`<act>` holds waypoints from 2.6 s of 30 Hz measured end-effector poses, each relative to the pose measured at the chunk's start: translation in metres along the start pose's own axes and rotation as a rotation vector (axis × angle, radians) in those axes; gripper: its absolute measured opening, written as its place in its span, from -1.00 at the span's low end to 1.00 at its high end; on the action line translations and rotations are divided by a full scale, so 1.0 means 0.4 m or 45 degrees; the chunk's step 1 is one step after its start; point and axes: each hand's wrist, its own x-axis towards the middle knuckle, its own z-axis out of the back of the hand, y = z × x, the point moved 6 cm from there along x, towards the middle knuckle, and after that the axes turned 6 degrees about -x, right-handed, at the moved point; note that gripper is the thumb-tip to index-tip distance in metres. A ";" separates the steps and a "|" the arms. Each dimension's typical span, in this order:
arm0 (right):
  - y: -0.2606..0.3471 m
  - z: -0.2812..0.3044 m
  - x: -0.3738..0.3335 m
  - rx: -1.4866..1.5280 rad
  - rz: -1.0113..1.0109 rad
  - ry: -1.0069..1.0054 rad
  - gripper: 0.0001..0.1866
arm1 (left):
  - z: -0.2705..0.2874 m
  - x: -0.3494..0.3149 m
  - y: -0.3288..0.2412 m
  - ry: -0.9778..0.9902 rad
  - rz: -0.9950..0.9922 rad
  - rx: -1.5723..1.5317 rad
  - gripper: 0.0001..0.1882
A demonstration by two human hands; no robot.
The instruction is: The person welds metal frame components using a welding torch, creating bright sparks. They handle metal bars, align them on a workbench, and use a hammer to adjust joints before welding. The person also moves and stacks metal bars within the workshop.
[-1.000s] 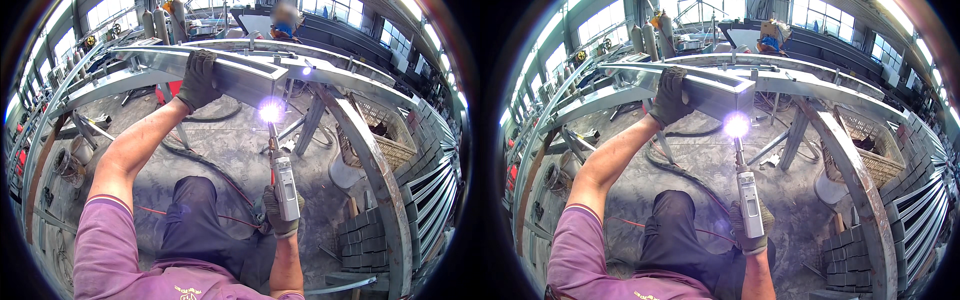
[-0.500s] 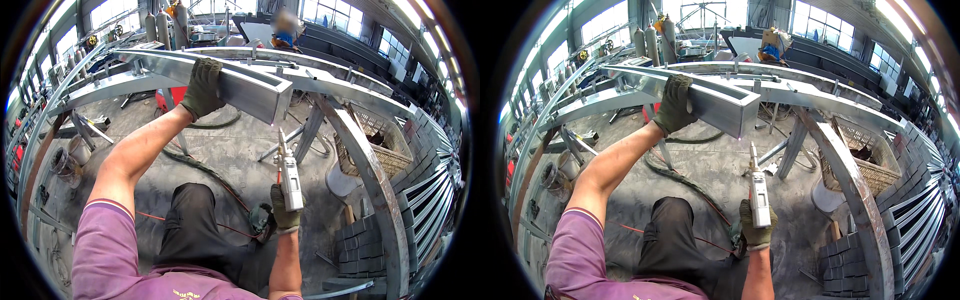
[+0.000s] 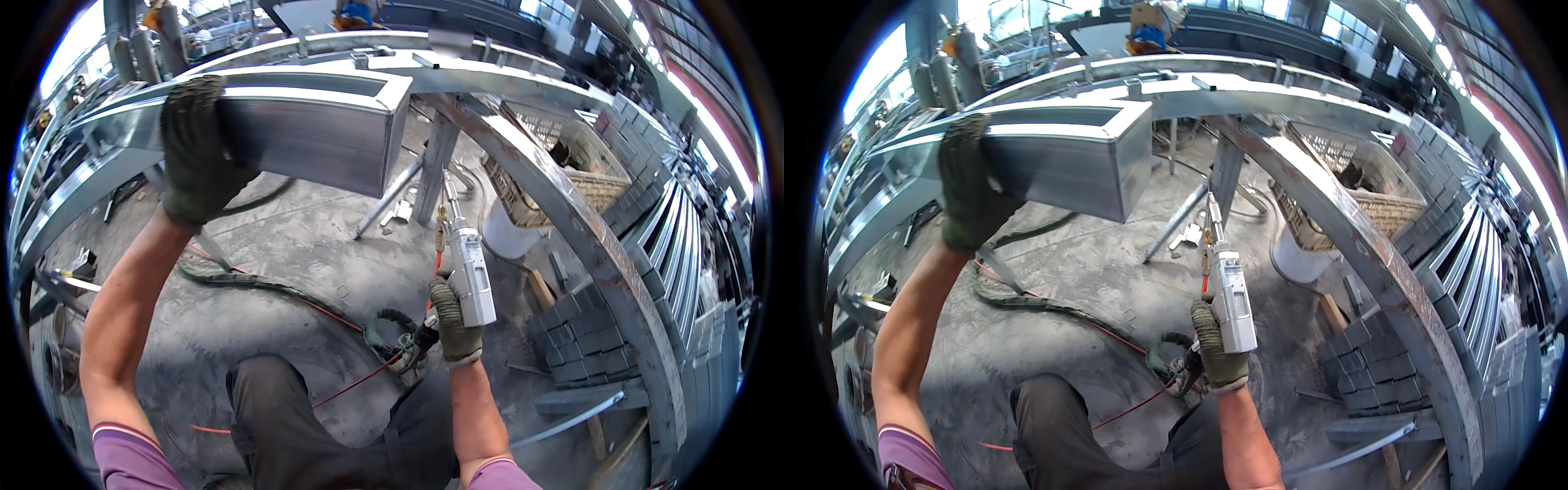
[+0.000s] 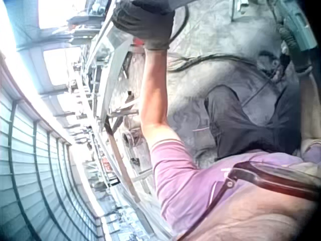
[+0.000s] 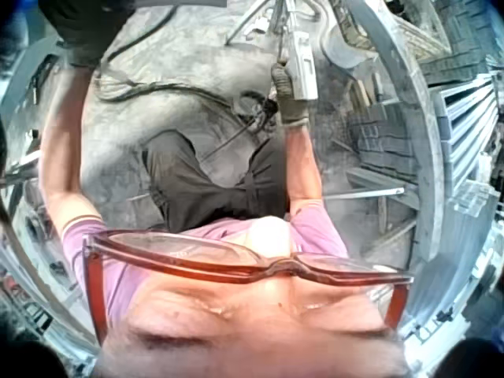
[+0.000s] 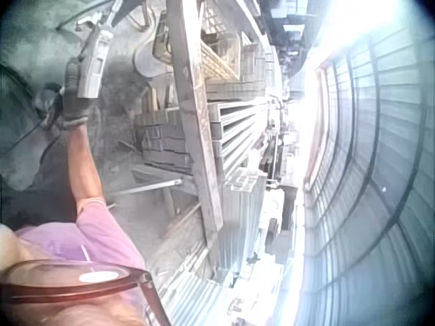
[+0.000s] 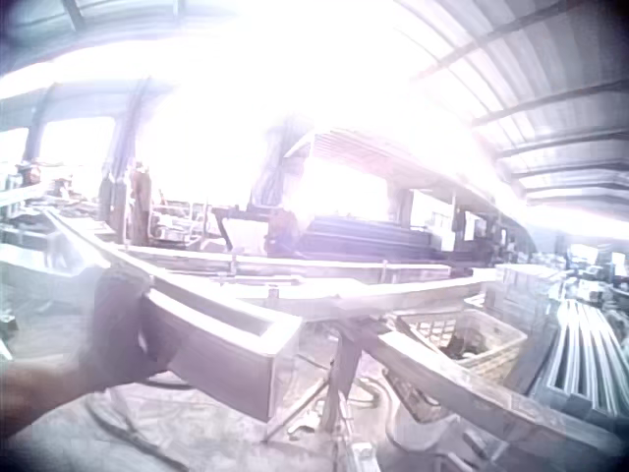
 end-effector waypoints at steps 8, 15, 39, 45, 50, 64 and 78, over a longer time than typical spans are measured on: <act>0.084 0.006 0.069 -0.349 -0.339 -0.087 -0.75 | 0.041 0.047 0.037 0.468 -0.016 -0.212 -0.16; 0.293 0.099 0.087 -0.297 -0.625 -0.345 -0.72 | -0.018 0.182 0.144 1.173 0.143 -0.897 -0.45; 0.267 0.928 0.693 -0.180 -0.843 -0.928 -0.43 | -0.047 0.167 0.163 2.129 0.304 -0.341 -0.39; 0.014 1.107 0.684 -0.039 -0.846 -0.997 -0.66 | -0.084 0.155 0.128 2.118 0.210 -0.254 -0.38; 0.090 1.011 0.652 -0.397 -1.087 -1.015 -0.64 | -0.053 0.147 0.136 2.174 0.237 -0.206 -0.42; 0.165 0.981 0.496 -0.647 -0.992 -0.619 -0.33 | -0.090 0.205 0.127 2.242 0.280 -0.287 -0.50; 0.325 0.765 0.060 -1.193 -1.127 -0.303 -0.41 | -0.040 0.192 0.162 2.091 0.351 -0.578 -0.39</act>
